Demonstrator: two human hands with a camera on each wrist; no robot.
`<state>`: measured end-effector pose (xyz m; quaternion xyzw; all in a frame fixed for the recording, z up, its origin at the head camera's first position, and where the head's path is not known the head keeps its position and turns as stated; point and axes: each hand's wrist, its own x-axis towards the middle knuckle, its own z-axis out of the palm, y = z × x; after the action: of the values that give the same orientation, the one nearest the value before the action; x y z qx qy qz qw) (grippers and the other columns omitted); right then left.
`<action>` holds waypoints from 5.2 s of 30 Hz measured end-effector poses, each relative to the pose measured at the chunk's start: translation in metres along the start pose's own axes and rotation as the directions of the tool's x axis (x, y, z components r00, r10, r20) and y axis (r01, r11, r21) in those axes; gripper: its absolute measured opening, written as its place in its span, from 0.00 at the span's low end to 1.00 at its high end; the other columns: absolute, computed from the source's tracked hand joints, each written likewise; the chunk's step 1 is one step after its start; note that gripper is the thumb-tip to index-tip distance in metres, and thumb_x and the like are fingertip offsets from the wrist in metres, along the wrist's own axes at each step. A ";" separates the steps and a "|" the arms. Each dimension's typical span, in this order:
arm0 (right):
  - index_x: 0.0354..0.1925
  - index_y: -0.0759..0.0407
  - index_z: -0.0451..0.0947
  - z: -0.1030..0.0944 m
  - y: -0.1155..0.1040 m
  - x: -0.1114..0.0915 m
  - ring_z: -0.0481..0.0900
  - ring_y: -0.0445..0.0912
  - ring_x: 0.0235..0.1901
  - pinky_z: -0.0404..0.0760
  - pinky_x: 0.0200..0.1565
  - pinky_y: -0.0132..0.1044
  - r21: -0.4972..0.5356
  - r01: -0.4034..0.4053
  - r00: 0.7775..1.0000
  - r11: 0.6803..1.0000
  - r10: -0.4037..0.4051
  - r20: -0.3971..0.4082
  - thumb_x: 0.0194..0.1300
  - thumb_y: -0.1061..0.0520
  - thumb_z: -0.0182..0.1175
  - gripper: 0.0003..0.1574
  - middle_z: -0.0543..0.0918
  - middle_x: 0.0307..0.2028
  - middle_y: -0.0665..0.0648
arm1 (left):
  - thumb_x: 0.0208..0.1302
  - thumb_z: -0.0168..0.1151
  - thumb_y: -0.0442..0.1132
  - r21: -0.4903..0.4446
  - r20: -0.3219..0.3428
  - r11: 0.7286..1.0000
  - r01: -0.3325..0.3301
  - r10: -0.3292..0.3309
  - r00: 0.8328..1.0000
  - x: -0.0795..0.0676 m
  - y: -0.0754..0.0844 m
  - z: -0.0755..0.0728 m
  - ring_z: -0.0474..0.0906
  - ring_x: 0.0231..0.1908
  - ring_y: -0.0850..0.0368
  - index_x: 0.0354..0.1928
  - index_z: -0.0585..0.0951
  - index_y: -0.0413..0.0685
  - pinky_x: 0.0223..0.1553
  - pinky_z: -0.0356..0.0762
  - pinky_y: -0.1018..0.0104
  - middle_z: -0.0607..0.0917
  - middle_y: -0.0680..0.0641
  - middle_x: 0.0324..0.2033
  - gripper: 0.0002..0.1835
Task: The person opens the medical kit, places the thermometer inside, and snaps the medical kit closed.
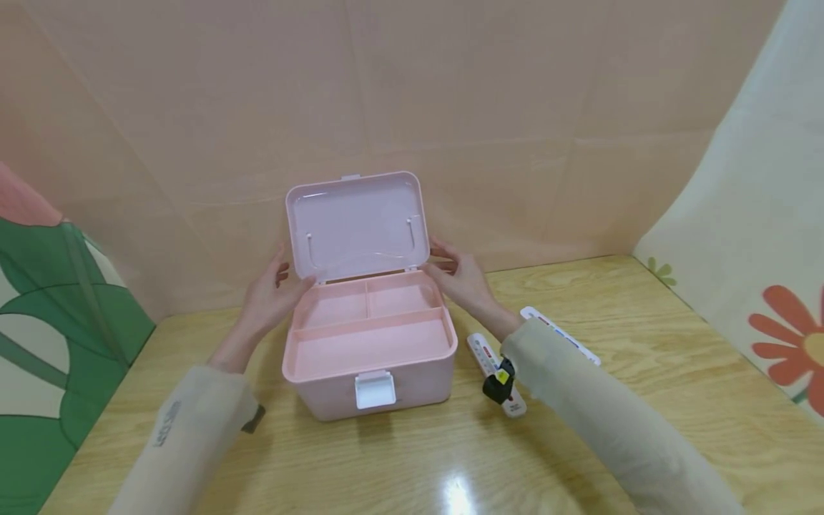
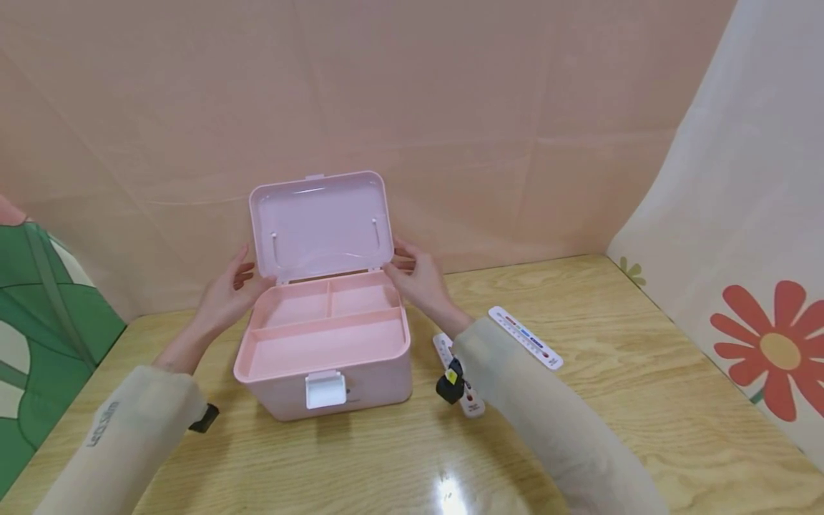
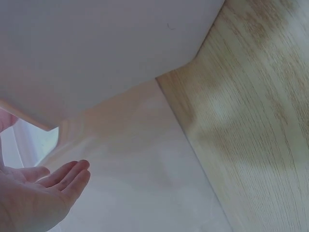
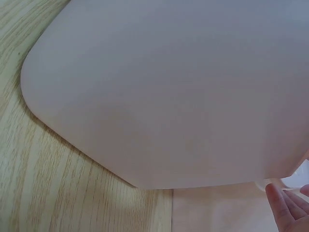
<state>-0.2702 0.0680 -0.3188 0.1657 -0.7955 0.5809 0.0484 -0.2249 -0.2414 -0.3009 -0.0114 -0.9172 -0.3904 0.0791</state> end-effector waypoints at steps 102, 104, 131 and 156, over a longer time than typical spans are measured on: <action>0.61 0.65 0.72 -0.023 -0.007 -0.053 0.79 0.58 0.52 0.86 0.47 0.46 -0.205 0.180 0.983 0.962 -0.168 0.078 0.63 0.61 0.61 0.28 0.78 0.57 0.64 | 0.62 0.64 0.45 0.059 -0.038 0.984 -0.169 0.172 0.984 -0.098 0.002 0.004 0.69 0.60 0.33 0.67 0.66 0.36 0.60 0.73 0.40 0.68 0.32 0.65 0.35; 0.61 0.65 0.72 -0.024 -0.005 -0.055 0.79 0.58 0.52 0.86 0.47 0.46 -0.201 0.186 0.981 0.962 -0.171 0.090 0.63 0.61 0.61 0.28 0.77 0.58 0.65 | 0.62 0.64 0.46 0.064 -0.034 0.986 -0.155 0.158 0.987 -0.100 0.002 0.003 0.70 0.59 0.32 0.68 0.66 0.37 0.60 0.73 0.40 0.68 0.32 0.65 0.36; 0.60 0.64 0.73 -0.034 0.000 -0.073 0.80 0.57 0.51 0.87 0.44 0.42 -0.234 0.263 0.962 0.936 -0.238 0.131 0.64 0.59 0.62 0.26 0.79 0.56 0.64 | 0.60 0.67 0.42 0.011 -0.027 0.973 -0.231 0.231 0.973 -0.123 0.001 0.008 0.66 0.64 0.39 0.67 0.66 0.38 0.61 0.72 0.45 0.67 0.36 0.66 0.36; 0.61 0.62 0.73 -0.042 0.001 -0.083 0.81 0.55 0.50 0.86 0.43 0.37 -0.275 0.286 0.956 0.918 -0.252 0.152 0.64 0.60 0.62 0.27 0.79 0.56 0.64 | 0.60 0.68 0.40 -0.064 -0.054 0.970 -0.232 0.229 0.972 -0.127 -0.006 0.018 0.74 0.58 0.41 0.68 0.66 0.38 0.58 0.76 0.51 0.72 0.36 0.63 0.36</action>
<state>-0.1973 0.1255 -0.3289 0.2974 -0.8439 0.4336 0.1066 -0.1022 -0.2279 -0.3370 -0.1118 -0.8933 -0.4107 0.1446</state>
